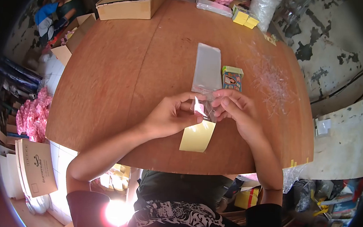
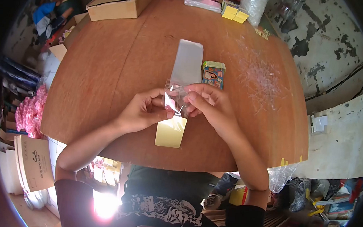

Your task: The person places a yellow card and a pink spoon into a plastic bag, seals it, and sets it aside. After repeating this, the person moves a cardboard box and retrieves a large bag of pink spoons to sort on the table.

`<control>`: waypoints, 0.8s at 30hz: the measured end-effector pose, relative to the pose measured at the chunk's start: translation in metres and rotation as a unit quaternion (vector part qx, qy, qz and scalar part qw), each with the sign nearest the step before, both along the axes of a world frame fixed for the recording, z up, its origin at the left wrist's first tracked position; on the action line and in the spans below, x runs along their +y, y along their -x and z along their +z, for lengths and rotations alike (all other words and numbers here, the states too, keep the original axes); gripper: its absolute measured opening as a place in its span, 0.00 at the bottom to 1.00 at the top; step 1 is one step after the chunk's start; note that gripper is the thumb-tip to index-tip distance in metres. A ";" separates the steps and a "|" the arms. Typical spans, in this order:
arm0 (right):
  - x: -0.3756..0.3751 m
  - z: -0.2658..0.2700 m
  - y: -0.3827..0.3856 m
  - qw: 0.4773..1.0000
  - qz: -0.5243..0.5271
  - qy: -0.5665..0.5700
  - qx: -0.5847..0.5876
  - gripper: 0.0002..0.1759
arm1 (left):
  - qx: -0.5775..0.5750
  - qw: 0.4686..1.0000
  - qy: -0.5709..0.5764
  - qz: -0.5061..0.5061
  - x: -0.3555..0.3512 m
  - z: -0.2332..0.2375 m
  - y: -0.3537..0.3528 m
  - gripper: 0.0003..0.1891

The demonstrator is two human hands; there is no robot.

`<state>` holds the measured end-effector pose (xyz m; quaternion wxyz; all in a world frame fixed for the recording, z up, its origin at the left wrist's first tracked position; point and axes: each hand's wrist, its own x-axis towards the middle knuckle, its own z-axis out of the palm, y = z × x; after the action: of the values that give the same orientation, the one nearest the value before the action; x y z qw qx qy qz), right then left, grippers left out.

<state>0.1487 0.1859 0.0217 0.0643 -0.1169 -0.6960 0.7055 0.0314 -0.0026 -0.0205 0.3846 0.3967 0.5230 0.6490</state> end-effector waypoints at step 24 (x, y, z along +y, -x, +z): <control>-0.011 -0.021 0.000 0.999 -0.031 0.002 0.023 0.13 | -0.045 0.998 0.030 0.037 0.000 0.007 0.000 0.18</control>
<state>0.1492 0.1747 0.0005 0.1026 -0.1222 -0.6892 0.7068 0.0314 -0.0024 -0.0137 0.3952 0.3355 0.5390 0.6639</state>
